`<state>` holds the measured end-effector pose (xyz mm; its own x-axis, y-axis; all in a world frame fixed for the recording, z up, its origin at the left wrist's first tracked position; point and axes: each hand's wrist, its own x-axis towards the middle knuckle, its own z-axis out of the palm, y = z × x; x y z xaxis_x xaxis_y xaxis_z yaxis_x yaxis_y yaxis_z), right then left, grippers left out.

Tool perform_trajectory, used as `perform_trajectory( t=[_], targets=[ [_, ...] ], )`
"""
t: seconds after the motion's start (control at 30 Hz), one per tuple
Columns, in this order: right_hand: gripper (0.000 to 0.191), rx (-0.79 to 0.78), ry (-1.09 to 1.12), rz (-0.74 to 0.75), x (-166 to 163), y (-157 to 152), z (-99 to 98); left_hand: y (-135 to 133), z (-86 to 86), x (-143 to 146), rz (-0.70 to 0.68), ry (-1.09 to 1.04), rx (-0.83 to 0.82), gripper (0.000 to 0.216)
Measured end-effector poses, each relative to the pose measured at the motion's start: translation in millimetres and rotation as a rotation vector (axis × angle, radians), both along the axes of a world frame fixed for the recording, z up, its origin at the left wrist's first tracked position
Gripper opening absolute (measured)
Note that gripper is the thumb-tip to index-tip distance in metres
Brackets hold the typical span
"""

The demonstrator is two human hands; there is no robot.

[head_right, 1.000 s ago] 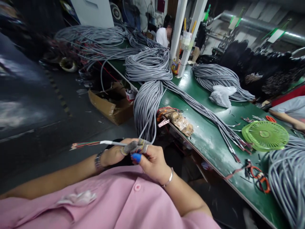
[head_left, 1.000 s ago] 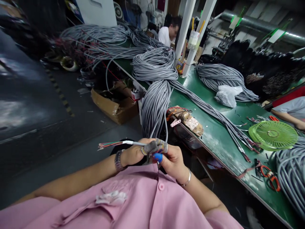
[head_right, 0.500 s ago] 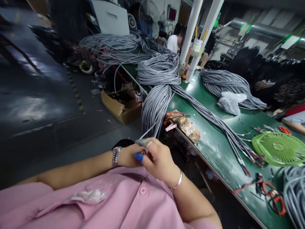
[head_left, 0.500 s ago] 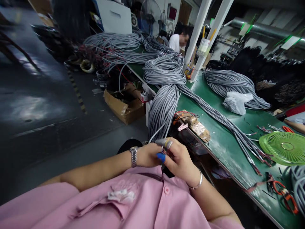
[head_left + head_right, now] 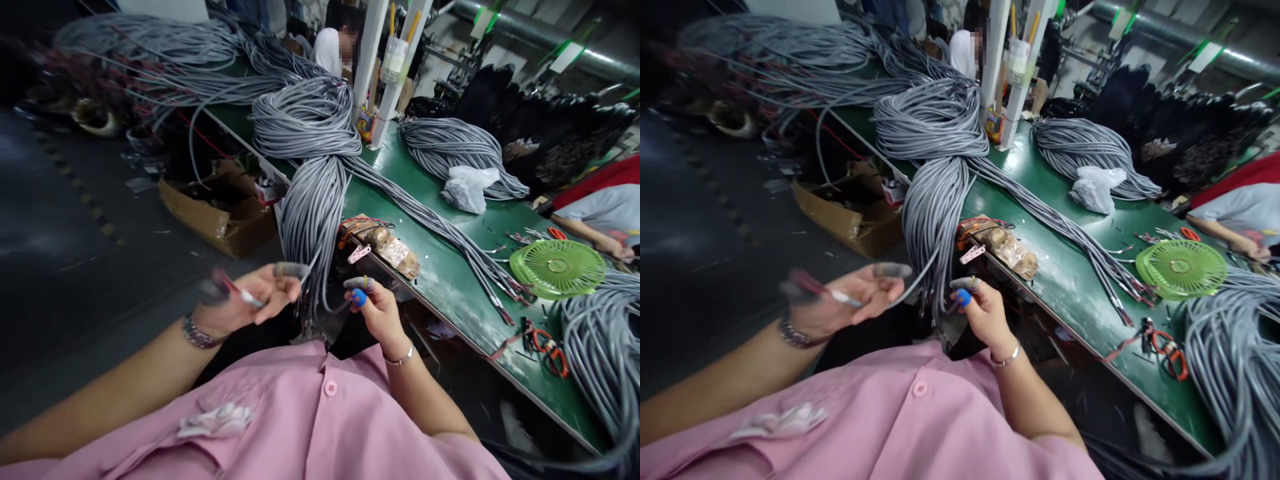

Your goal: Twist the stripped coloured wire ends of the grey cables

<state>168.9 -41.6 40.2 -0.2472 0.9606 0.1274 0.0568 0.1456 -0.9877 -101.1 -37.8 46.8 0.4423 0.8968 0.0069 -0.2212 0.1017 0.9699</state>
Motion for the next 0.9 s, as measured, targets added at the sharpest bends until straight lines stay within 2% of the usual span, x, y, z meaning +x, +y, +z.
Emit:
perform_trajectory(
  t=[0.1, 0.2, 0.27, 0.33, 0.4, 0.47, 0.53, 0.7, 0.9],
  targets=[
    [0.033, -0.197, 0.198, 0.054, -11.6, 3.4, -25.3, 8.3, -3.5, 5.4, 0.156, -0.159, -0.086, 0.08],
    [0.03, -0.266, 0.328, 0.021, -25.7, 4.8, -35.4, 13.8, -11.0, 26.0, 0.169, -0.035, -0.158, 0.043],
    [0.027, -0.259, 0.365, 0.01, -31.2, 5.5, -35.3, 15.6, -15.5, 40.8, 0.162, 0.078, -0.178, 0.03],
    [0.024, -0.247, 0.368, 0.033, -33.1, 6.5, -33.4, 16.4, -17.5, 52.5, 0.145, 0.135, -0.103, 0.032],
    [0.022, -0.243, 0.346, 0.06, -32.5, 8.5, -32.1, 17.1, -17.8, 60.1, 0.047, 0.166, -0.008, 0.036],
    [0.021, -0.243, 0.308, 0.046, -30.9, 12.1, -32.5, 17.8, -18.5, 64.3, -0.033, 0.17, 0.022, 0.04],
    [0.021, -0.226, 0.248, -0.003, -29.6, 17.2, -34.2, 17.8, -20.5, 66.5, -0.068, 0.174, -0.008, 0.041],
    [0.019, -0.13, 0.088, -0.101, -29.7, 27.8, -39.1, 12.6, -26.1, 70.7, -0.004, 0.234, -0.112, 0.037],
    [0.032, -0.305, 0.166, -0.056, -29.9, 34.3, -34.2, 15.0, -24.7, 73.9, 0.006, 0.253, -0.207, 0.034]
  ],
)
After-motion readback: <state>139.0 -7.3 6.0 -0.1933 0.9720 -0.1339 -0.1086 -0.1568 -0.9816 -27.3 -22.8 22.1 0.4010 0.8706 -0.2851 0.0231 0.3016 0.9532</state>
